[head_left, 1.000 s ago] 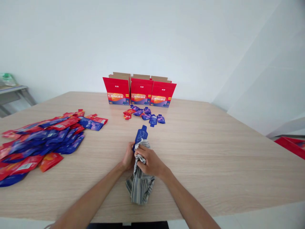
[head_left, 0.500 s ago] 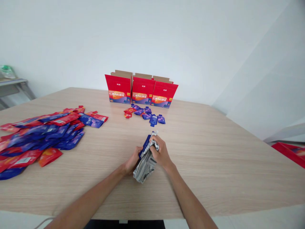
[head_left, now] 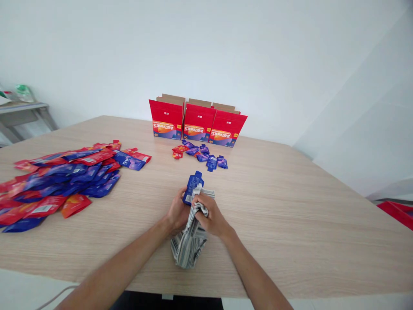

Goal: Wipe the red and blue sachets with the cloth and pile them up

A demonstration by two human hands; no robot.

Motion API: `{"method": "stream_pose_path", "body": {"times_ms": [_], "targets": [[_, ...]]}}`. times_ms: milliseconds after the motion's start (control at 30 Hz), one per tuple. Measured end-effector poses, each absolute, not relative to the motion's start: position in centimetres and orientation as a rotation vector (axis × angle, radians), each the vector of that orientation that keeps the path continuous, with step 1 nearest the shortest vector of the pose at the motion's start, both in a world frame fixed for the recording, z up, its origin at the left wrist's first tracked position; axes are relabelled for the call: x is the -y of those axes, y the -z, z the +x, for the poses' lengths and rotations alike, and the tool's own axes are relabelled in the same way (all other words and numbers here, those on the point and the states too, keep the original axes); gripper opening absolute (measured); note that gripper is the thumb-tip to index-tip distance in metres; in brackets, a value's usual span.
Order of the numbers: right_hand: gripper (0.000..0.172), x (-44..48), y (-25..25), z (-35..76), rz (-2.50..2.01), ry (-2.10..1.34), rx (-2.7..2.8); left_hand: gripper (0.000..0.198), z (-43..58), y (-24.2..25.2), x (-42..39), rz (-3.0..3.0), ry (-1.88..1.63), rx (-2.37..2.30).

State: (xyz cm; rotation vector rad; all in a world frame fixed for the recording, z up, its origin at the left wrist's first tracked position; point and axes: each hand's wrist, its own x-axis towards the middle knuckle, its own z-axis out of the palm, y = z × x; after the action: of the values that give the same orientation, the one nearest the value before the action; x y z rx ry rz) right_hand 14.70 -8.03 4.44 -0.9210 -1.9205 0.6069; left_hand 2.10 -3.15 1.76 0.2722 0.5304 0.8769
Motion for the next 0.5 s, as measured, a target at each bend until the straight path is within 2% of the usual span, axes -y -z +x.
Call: {"method": "stream_pose_path", "body": {"times_ms": [133,300,500], "targets": [[0.005,8.0,-5.0,15.5,-0.899,-0.582,1.691,0.021,2.0,-1.5,3.0,0.318,-0.902,-0.448],[0.007,8.3,-5.4,16.0,-0.872,-0.504,1.631,0.032,1.8,-0.3,2.2,0.364,-1.038,-0.44],[0.007,8.6,-5.1,15.1,-0.894,-0.525,1.906,0.013,1.6,-0.2,1.7,0.428,-1.067,-0.557]]}}
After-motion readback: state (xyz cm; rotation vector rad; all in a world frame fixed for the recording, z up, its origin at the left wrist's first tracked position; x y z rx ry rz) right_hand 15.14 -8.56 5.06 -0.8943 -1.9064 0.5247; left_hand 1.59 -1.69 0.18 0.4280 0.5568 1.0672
